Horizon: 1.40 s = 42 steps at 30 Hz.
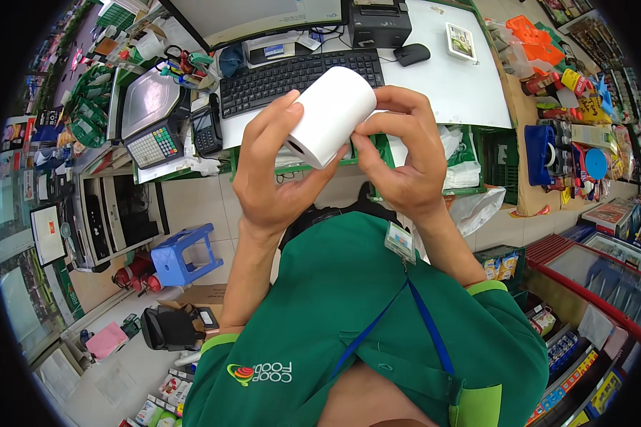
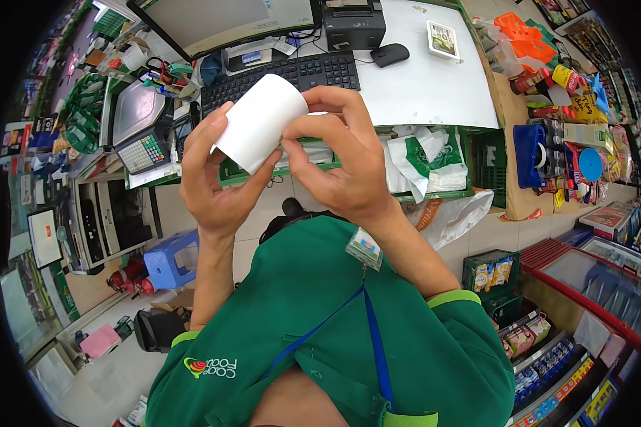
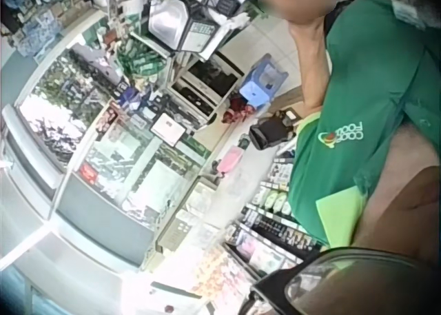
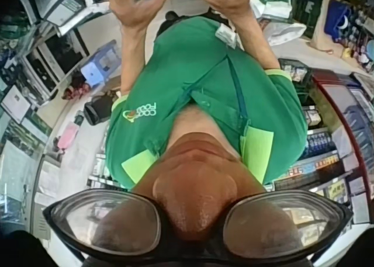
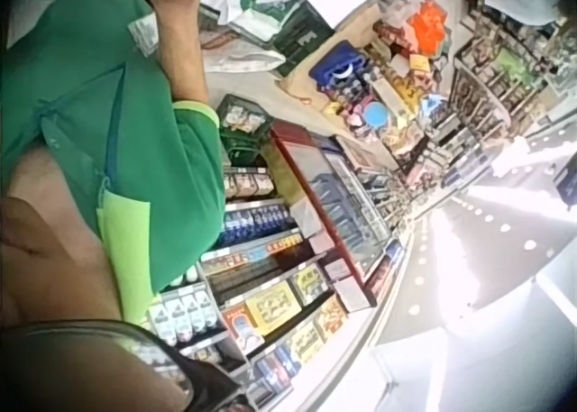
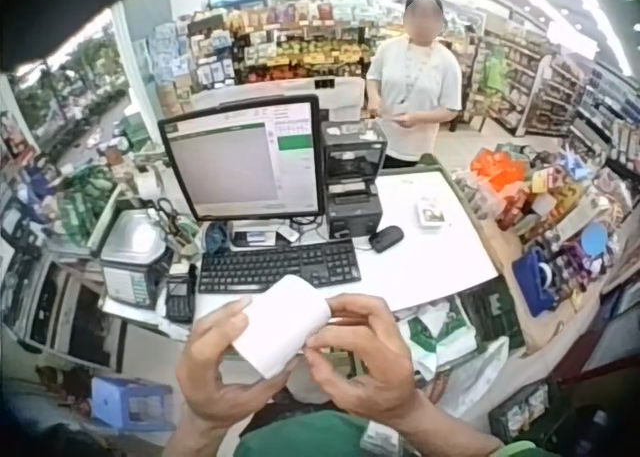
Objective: Replacing the paper roll in a receipt printer at a grocery store checkout counter.
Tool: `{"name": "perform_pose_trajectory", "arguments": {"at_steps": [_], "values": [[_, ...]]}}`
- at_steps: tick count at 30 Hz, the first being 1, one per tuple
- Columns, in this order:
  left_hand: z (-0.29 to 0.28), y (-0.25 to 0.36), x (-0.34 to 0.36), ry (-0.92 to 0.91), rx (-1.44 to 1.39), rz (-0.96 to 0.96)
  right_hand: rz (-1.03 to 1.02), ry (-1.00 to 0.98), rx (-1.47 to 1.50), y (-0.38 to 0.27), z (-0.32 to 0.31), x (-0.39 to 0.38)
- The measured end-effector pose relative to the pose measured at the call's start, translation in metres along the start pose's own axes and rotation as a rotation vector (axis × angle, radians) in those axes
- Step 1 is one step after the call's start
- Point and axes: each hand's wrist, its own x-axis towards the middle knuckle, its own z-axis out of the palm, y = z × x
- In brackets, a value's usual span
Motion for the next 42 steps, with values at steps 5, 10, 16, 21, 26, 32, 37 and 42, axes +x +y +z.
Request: {"name": "perform_pose_trajectory", "arguments": {"at_steps": [5, 10, 16, 21, 26, 32, 37, 42], "values": [[0.001, 0.002, -0.003, 0.019, -0.075, -0.088, -0.008, -0.057, -0.031, 0.002, 0.001, 0.001], [-0.003, 0.001, -0.004, 0.027, -0.06, -0.146, -0.038, -0.034, -0.033, 0.005, 0.008, 0.005], [-0.013, -0.004, 0.0, -0.032, 0.032, -0.097, -0.116, -0.054, -0.203, 0.009, 0.01, 0.01], [-0.02, -0.007, 0.0, -0.123, 0.08, -0.103, -0.219, -0.078, -0.399, 0.012, 0.012, 0.014], [-0.016, -0.006, -0.008, -0.12, 0.001, -0.28, -0.191, -0.152, -0.297, 0.016, 0.01, 0.016], [-0.011, -0.003, -0.015, -0.104, -0.025, -0.366, -0.164, -0.244, -0.219, 0.019, 0.006, 0.017], [-0.01, -0.002, -0.015, -0.109, -0.014, -0.374, -0.145, -0.295, -0.199, 0.019, 0.001, 0.017], [-0.015, -0.005, -0.013, -0.088, -0.126, -0.508, -0.111, -0.324, -0.169, 0.016, 0.0, 0.015]]}}
